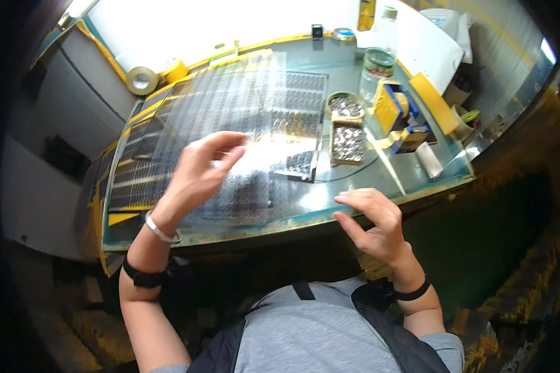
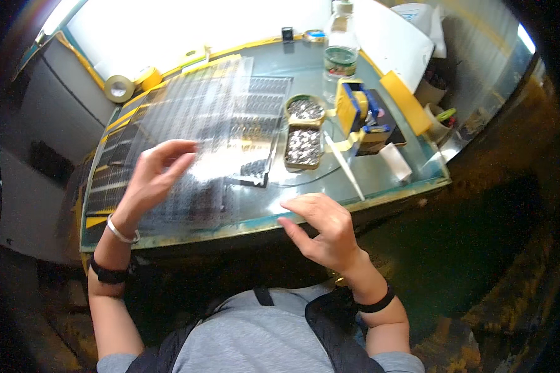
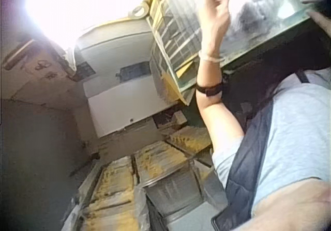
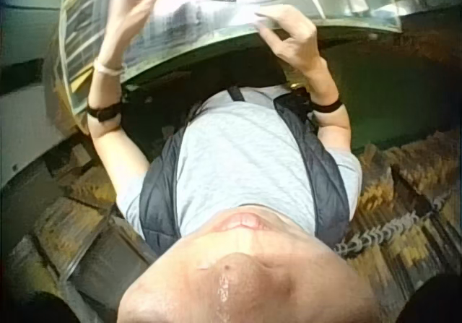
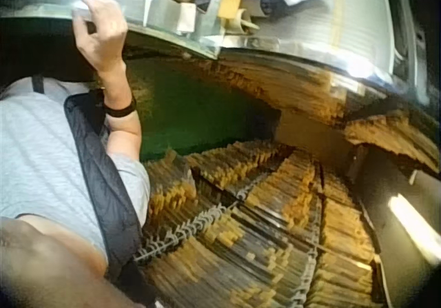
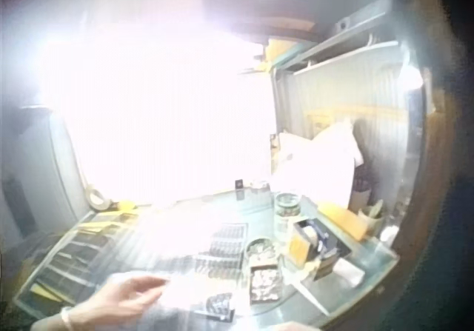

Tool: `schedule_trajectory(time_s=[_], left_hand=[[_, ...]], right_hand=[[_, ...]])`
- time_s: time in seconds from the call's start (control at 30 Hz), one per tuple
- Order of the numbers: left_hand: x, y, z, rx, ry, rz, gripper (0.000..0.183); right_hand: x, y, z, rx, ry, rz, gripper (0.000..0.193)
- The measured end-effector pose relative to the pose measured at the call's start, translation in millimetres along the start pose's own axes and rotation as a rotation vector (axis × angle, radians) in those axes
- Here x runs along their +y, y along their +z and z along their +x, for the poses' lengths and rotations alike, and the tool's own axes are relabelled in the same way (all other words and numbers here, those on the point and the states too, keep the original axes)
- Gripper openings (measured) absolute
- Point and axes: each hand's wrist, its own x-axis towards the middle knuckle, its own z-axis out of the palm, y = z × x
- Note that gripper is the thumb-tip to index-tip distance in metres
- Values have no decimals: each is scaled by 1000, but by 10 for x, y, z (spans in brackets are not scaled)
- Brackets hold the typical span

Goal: The person is carefully aligning and assembling small metal components onto a larger metal sheet using a small brush-like tool.

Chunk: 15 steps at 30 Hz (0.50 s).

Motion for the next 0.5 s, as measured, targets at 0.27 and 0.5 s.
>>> schedule_trajectory(time_s=[0.27,0.5], left_hand=[[-1158,-669,-1523,328,-408,386,54],[-679,-317,-2080,188,-130,570,47]], right_hand=[[-176,598,124,-336,-227,-56,51],[-225,780,-69,-187,-334,-148,24]])
